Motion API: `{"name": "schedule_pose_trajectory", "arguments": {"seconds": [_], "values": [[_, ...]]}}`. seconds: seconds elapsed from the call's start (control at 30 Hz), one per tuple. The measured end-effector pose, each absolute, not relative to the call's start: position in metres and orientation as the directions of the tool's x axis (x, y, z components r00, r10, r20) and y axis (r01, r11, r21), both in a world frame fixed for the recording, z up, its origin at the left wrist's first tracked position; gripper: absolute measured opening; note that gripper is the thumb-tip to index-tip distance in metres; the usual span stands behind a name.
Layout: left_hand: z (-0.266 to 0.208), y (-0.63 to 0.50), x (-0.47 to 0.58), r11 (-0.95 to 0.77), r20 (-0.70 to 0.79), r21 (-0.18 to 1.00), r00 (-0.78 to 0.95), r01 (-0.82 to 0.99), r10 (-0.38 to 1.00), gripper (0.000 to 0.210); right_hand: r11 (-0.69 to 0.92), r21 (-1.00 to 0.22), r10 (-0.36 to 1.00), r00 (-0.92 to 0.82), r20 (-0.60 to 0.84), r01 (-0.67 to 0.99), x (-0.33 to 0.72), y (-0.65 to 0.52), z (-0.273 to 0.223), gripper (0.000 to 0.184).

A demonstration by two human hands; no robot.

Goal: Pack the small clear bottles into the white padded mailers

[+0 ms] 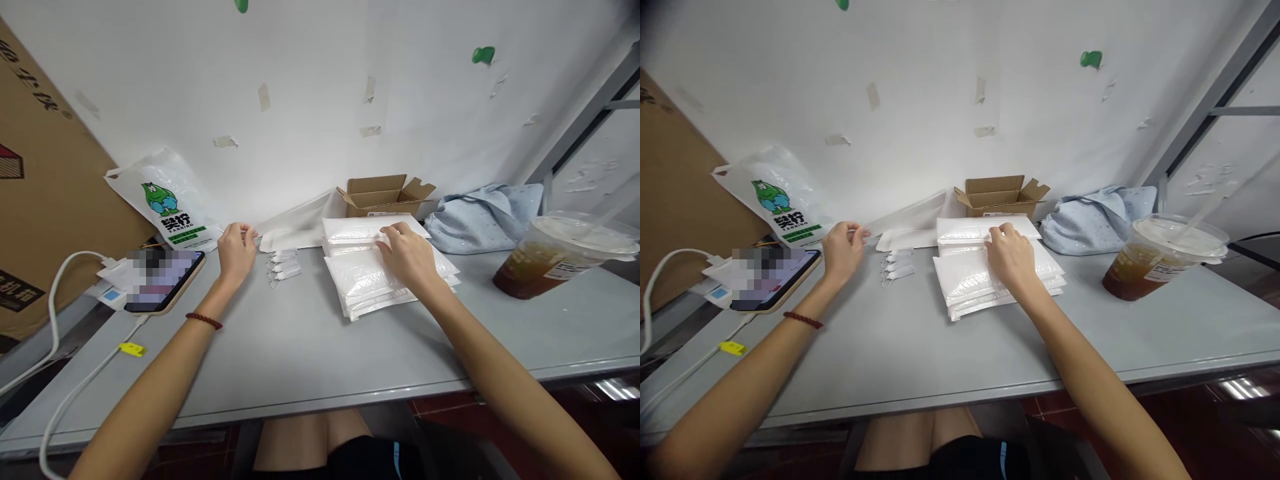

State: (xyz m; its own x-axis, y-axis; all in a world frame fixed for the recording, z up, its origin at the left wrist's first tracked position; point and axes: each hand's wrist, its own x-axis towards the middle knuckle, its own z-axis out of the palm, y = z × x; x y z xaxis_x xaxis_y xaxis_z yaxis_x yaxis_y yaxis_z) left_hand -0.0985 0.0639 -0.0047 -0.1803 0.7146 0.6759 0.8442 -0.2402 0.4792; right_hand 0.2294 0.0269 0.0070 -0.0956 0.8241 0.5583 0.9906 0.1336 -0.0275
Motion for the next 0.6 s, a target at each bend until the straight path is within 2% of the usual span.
{"name": "schedule_pose_trajectory", "arguments": {"seconds": [0.13, 0.23, 0.33, 0.43, 0.53, 0.6], "values": [[-0.011, 0.037, -0.094, -0.312, 0.737, 0.536, -0.255, 0.785, 0.625, 0.014, 0.236, -0.08, 0.764, -0.134, 0.631, 0.968, 0.222, 0.023, 0.006, 0.024], [-0.004, 0.024, -0.082, -0.372, 0.787, 0.538, -0.292, 0.756, 0.544, 0.016, 0.455, -0.053, 0.576, -0.248, 0.779, 0.889, 0.213, 0.017, 0.005, 0.028], [-0.004, 0.01, -0.058, -0.474, 0.806, 0.503, -0.194, 0.723, 0.559, 0.015, 0.62, 0.076, 0.359, -0.368, 0.858, 0.781, 0.203, 0.009, 0.005, 0.03], [-0.012, -0.005, -0.03, -0.58, 0.775, 0.505, -0.04, 0.639, 0.631, 0.013, 0.614, 0.201, 0.255, -0.432, 0.865, 0.764, 0.195, 0.004, 0.003, 0.029], [-0.016, -0.016, -0.012, -0.636, 0.716, 0.546, 0.091, 0.545, 0.692, 0.012, 0.564, 0.293, 0.268, -0.506, 0.82, 0.772, 0.194, 0.006, -0.002, 0.029], [-0.011, -0.018, -0.01, -0.619, 0.685, 0.605, 0.07, 0.501, 0.726, 0.012, 0.569, 0.314, 0.299, -0.547, 0.782, 0.76, 0.196, 0.009, -0.005, 0.028]]}}
